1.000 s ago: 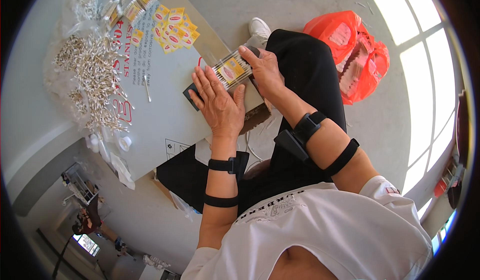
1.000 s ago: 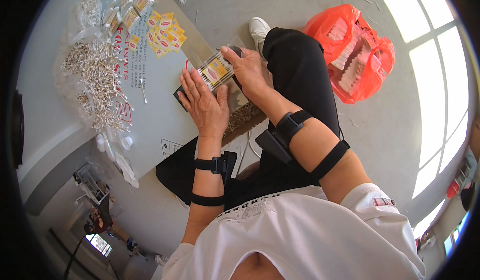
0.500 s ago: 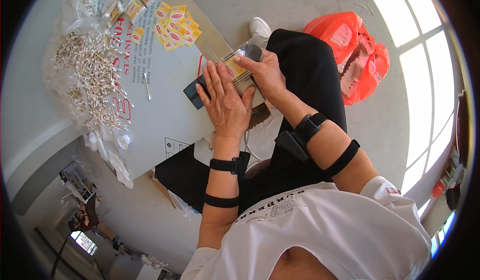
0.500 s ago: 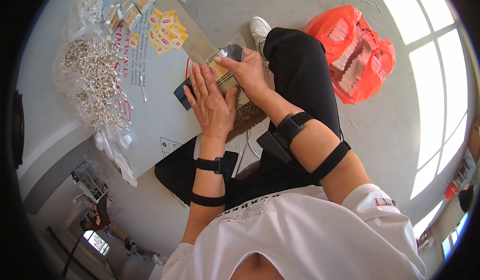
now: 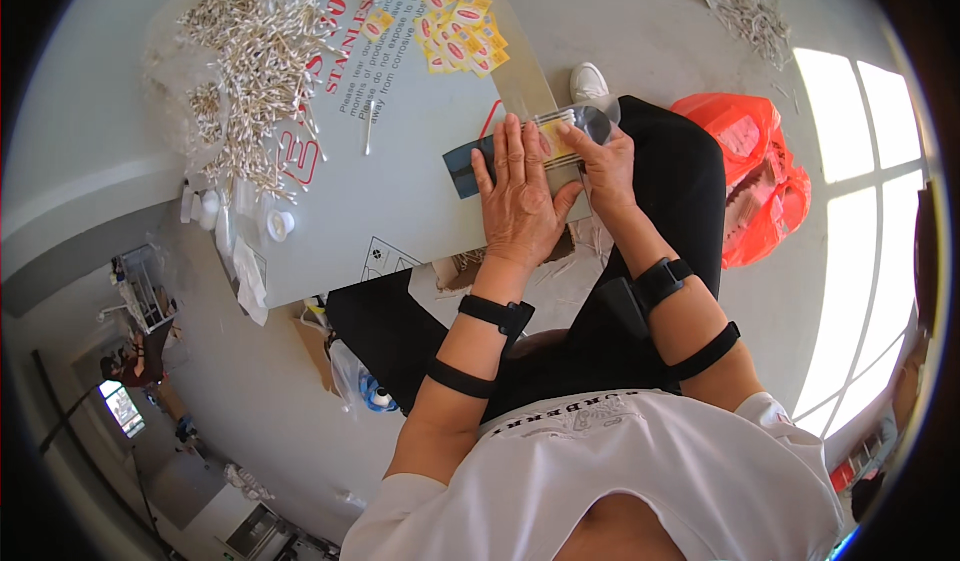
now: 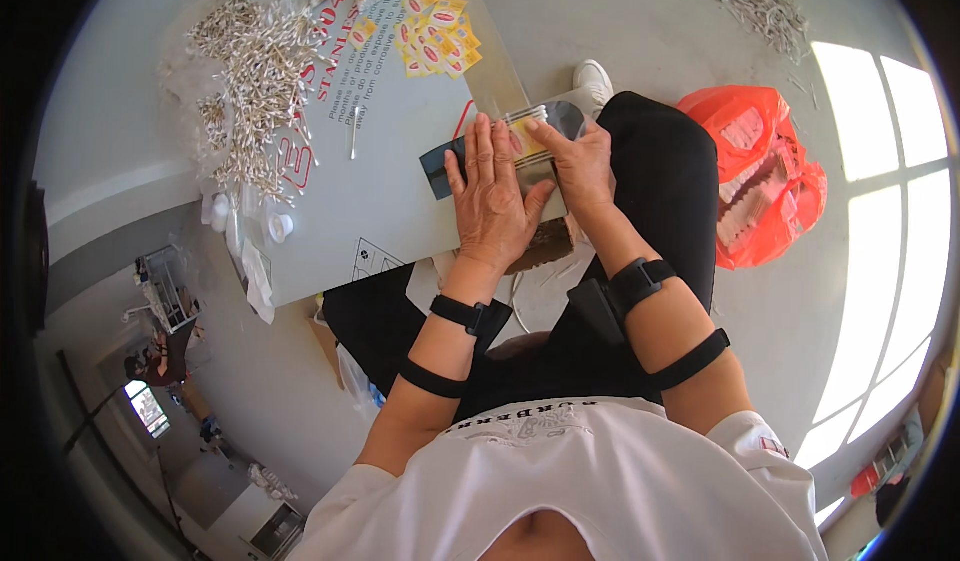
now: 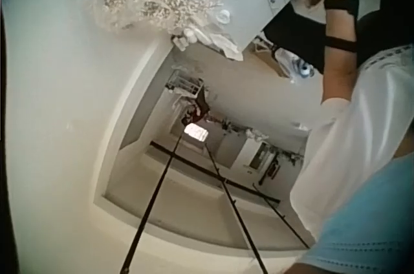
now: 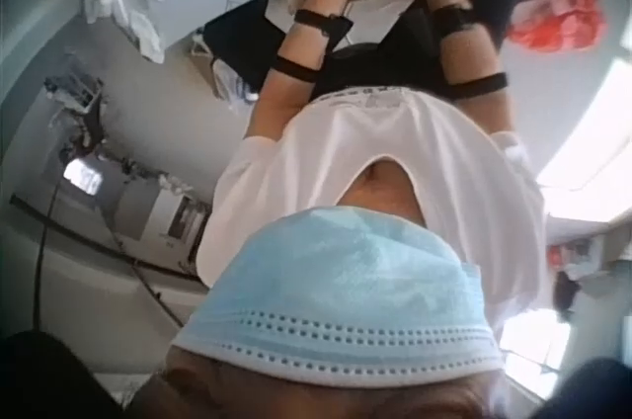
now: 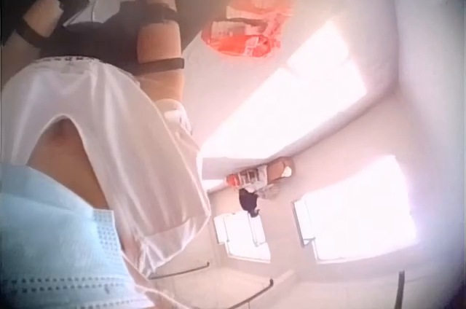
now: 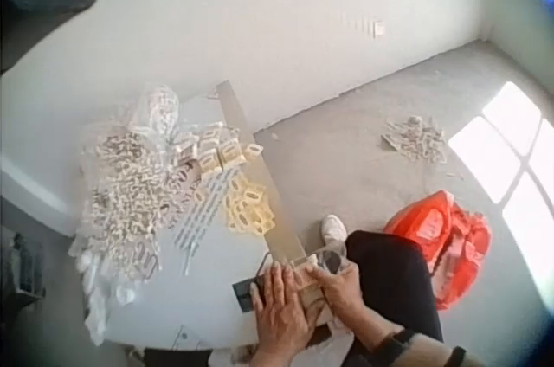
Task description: Packaging cotton swabs into individual plastic bags and applying adhesive labels.
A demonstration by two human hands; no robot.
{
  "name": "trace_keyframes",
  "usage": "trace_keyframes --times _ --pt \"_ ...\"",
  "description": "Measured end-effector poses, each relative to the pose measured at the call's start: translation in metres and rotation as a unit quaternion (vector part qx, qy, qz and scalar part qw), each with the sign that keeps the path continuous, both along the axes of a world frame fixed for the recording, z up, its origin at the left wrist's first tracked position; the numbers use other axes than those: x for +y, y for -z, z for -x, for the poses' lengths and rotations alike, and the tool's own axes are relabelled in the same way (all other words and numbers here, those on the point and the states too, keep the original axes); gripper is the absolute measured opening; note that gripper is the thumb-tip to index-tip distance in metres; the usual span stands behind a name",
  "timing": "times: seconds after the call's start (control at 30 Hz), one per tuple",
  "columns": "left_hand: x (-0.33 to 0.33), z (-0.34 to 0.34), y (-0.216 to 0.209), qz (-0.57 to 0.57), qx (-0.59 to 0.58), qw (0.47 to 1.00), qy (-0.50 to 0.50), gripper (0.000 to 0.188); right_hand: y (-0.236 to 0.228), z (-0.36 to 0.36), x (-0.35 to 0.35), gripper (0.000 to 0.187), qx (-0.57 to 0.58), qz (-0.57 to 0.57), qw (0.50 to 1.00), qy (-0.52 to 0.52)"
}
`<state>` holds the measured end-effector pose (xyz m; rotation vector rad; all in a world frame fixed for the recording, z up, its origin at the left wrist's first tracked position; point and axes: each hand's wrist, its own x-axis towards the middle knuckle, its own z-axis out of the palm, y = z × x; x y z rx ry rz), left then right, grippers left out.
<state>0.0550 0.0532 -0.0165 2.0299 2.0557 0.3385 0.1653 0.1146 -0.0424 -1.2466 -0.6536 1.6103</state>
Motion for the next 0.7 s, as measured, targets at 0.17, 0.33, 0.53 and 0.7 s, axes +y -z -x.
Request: trace_keyframes --times 0.17,0.33,0.53,0.7 --pt "0.0 0.037 -0.003 -0.143 -0.072 0.985 -0.06 0.071 0.015 -0.017 0.009 0.028 -0.191 -0.105 0.968 0.128" --pt "0.006 0.155 0.009 -0.252 -0.136 0.92 -0.268 0.026 -0.033 -0.01 0.007 0.018 -0.382 -0.374 0.844 0.049" --pt "0.05 0.265 0.003 -0.176 -0.058 0.897 -0.402 0.026 -0.049 0.067 -0.005 0.021 -0.312 -0.368 0.814 -0.324" --pt "0.074 0.256 0.009 -0.119 0.068 0.897 -0.42 0.02 -0.031 0.159 0.041 0.026 -0.426 -0.542 0.687 -0.231"
